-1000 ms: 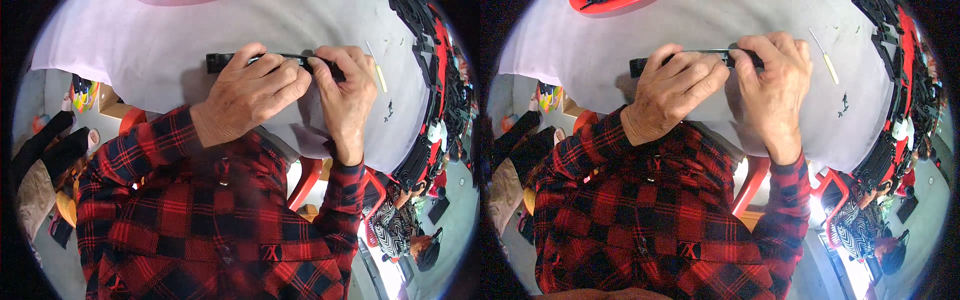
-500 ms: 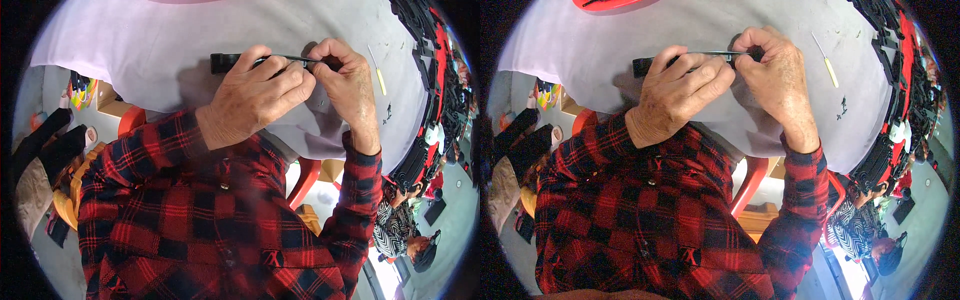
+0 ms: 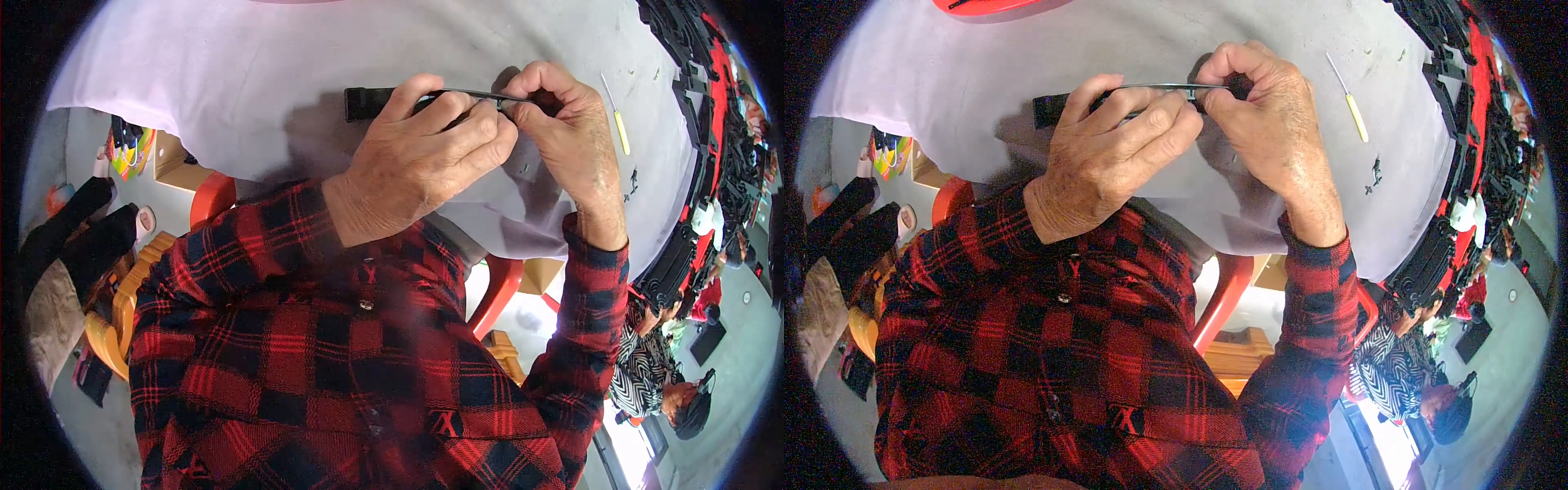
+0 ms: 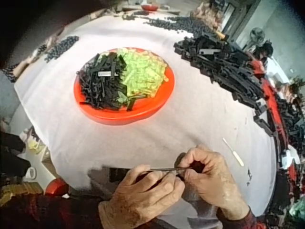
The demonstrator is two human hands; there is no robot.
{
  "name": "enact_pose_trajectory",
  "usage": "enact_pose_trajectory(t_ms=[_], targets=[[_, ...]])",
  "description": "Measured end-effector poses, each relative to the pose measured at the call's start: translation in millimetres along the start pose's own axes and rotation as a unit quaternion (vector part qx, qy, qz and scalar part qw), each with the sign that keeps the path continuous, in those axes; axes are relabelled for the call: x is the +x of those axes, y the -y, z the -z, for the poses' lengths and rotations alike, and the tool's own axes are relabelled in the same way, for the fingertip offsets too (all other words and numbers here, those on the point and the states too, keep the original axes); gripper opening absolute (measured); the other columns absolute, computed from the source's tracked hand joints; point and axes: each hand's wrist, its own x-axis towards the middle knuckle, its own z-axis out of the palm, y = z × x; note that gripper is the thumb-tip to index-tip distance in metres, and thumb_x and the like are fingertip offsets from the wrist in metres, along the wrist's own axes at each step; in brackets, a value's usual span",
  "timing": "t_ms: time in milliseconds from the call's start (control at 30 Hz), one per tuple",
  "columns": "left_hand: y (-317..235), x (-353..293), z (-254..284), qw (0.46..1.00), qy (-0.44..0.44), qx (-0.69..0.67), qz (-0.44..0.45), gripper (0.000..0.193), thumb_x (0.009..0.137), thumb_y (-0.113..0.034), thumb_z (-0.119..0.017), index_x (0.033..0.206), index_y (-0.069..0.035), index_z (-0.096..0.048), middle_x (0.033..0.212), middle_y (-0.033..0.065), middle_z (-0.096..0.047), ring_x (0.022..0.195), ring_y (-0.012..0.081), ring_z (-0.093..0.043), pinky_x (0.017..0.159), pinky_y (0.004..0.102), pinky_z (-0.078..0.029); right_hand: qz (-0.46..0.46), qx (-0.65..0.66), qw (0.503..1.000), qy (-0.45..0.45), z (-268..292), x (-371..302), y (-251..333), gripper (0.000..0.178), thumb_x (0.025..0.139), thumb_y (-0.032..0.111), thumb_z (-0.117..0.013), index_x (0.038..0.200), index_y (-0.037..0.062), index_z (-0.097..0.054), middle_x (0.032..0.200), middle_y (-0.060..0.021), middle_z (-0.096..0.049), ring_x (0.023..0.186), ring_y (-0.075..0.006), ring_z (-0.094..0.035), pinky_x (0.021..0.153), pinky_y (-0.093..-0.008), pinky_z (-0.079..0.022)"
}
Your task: The person assembles levels by taking green vials from a tray and pressing them into black plastic frames by hand.
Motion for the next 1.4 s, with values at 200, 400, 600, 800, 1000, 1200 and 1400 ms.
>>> enact_pose_trajectory(t_ms=[200, 400, 600, 800, 1000, 1200, 1400], targets=[[-0.1, -1.7, -6.3, 1.0, -0.022, -0.002, -0.001, 0.034, 0.081, -0.016, -0.065, 0.113, -0.009, -0.072, 0.113, 0.0016, -0.065, 0.103, 0.0182, -0.061, 0.099, 0.0415, -0.044, 0.013, -0.006, 1.0, -0.008, -0.9, 0.3, -2.2, 0.005, 0.082, 0.0, -0.064, 0.086, 0.0019, -0.065, 0.082, -0.0014, -0.058, 0.074, -0.0098, -0.055, 0.068, -0.0264, -0.047], [-1.1, -0.2, -4.0, 1.0, -0.006, -0.005, 0.005, 0.034, 0.082, -0.016, -0.065, 0.115, -0.009, -0.072, 0.112, 0.0012, -0.065, 0.103, 0.0174, -0.06, 0.1, 0.0415, -0.044, 0.001, -0.019, 1.0, -0.013, -0.2, 0.0, -1.4, 0.004, 0.082, 0.001, -0.063, 0.085, 0.0022, -0.064, 0.081, -0.0019, -0.057, 0.075, -0.0102, -0.055, 0.068, -0.0265, -0.047], [-1.5, -1.4, -5.9, 1.0, -0.005, 0.009, 0.007, 0.036, 0.081, -0.016, -0.064, 0.115, -0.009, -0.072, 0.112, 0.0009, -0.065, 0.103, 0.0173, -0.06, 0.102, 0.0419, -0.043, 0.014, 0.012, 1.0, -0.018, -3.7, 0.6, -4.6, 0.005, 0.081, 0.001, -0.063, 0.085, 0.0023, -0.064, 0.082, -0.0013, -0.056, 0.075, -0.0108, -0.055, 0.069, -0.0271, -0.047], [-4.0, 0.3, -6.1, 1.0, -0.005, 0.002, 0.011, 0.036, 0.081, -0.016, -0.065, 0.115, -0.009, -0.072, 0.111, 0.001, -0.065, 0.103, 0.0175, -0.06, 0.102, 0.0421, -0.042, 0.017, -0.004, 1.0, -0.021, -1.3, -0.6, -2.9, 0.005, 0.08, 0.001, -0.064, 0.085, 0.0024, -0.064, 0.082, -0.0025, -0.058, 0.075, -0.0117, -0.056, 0.069, -0.0276, -0.047], [-4.5, 0.3, -6.1, 1.0, -0.004, 0.0, 0.016, 0.036, 0.08, -0.014, -0.066, 0.114, -0.009, -0.072, 0.111, 0.0017, -0.066, 0.102, 0.0179, -0.061, 0.103, 0.0421, -0.042, 0.005, -0.016, 0.999, -0.028, -3.8, 0.2, 2.5, 0.005, 0.079, 0.001, -0.063, 0.084, 0.0028, -0.064, 0.081, -0.0044, -0.058, 0.072, -0.0136, -0.056, 0.068, -0.0286, -0.048], [-4.7, 2.0, -4.3, 1.0, -0.009, -0.002, 0.017, 0.035, 0.079, -0.014, -0.066, 0.114, -0.009, -0.072, 0.109, 0.0024, -0.067, 0.102, 0.0182, -0.062, 0.102, 0.0424, -0.043, 0.008, -0.033, 0.999, -0.013, -2.1, 3.1, 0.9, 0.003, 0.079, 0.001, -0.063, 0.081, 0.0023, -0.064, 0.079, -0.0045, -0.059, 0.071, -0.0132, -0.056, 0.067, -0.0291, -0.048], [-1.9, -0.2, -6.5, 1.0, 0.004, 0.002, 0.007, 0.036, 0.078, -0.013, -0.068, 0.114, -0.009, -0.072, 0.112, 0.0016, -0.066, 0.102, 0.0176, -0.062, 0.103, 0.0419, -0.044, -0.012, -0.029, 0.999, 0.01, 0.0, 6.3, -1.6, 0.005, 0.078, 0.001, -0.062, 0.082, 0.0023, -0.063, 0.079, -0.0047, -0.061, 0.072, -0.0141, -0.058, 0.068, -0.0298, -0.049]])
